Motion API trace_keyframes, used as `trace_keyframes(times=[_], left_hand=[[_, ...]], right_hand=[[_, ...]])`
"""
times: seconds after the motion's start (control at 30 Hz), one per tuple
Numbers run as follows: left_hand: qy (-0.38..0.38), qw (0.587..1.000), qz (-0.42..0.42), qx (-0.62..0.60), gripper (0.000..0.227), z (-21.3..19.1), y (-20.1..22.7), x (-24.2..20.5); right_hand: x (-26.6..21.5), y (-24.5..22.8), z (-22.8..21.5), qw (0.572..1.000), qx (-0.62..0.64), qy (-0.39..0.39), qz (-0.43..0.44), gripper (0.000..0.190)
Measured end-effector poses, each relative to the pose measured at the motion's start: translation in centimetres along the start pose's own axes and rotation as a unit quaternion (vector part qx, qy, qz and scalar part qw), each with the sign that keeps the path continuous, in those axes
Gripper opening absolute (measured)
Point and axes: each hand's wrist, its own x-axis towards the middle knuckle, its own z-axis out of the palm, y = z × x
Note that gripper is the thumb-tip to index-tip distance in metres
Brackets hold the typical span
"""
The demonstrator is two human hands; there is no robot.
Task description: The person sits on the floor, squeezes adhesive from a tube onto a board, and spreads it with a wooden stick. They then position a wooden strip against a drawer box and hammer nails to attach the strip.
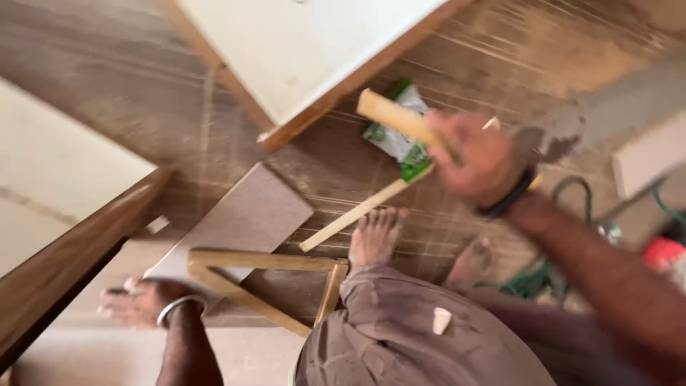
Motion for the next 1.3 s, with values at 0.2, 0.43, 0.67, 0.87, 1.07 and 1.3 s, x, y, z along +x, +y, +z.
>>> trace_keyframes(times=[0.2, 0.43, 0.67, 0.87, 1.07, 1.3], left_hand=[[0.039, 0.999, -0.003, -0.003, 0.062, 1.8, -2.3, 0.5], [0.045, 0.998, -0.005, 0.037, 0.06, 0.1, 0.1, -1.5], [-0.187, 0.452, 0.708, 0.509, 0.082, 8.5, 9.2, -37.8], [-0.1, 0.604, 0.738, 0.284, 0.052, 10.8, 6.7, -37.4], [-0.069, 0.633, 0.747, 0.189, 0.044, 6.0, 11.3, -34.2], [-0.156, 0.621, 0.739, 0.21, 0.052, 9.4, 14.6, -33.6]], right_hand=[[-13.0, 18.2, -11.0, 0.976, -0.088, 0.044, 0.193, 0.016], [-31.0, 21.0, -6.8, 0.912, 0.063, 0.153, 0.374, 0.008], [-35.9, 19.5, 2.0, 0.84, 0.089, 0.164, 0.509, 0.025], [-38.2, 22.2, 5.3, 0.805, 0.139, 0.223, 0.532, 0.023], [-33.6, 20.8, 2.6, 0.791, 0.125, 0.137, 0.583, 0.033], [-35.7, 23.6, -0.2, 0.838, 0.098, 0.238, 0.481, 0.077]])
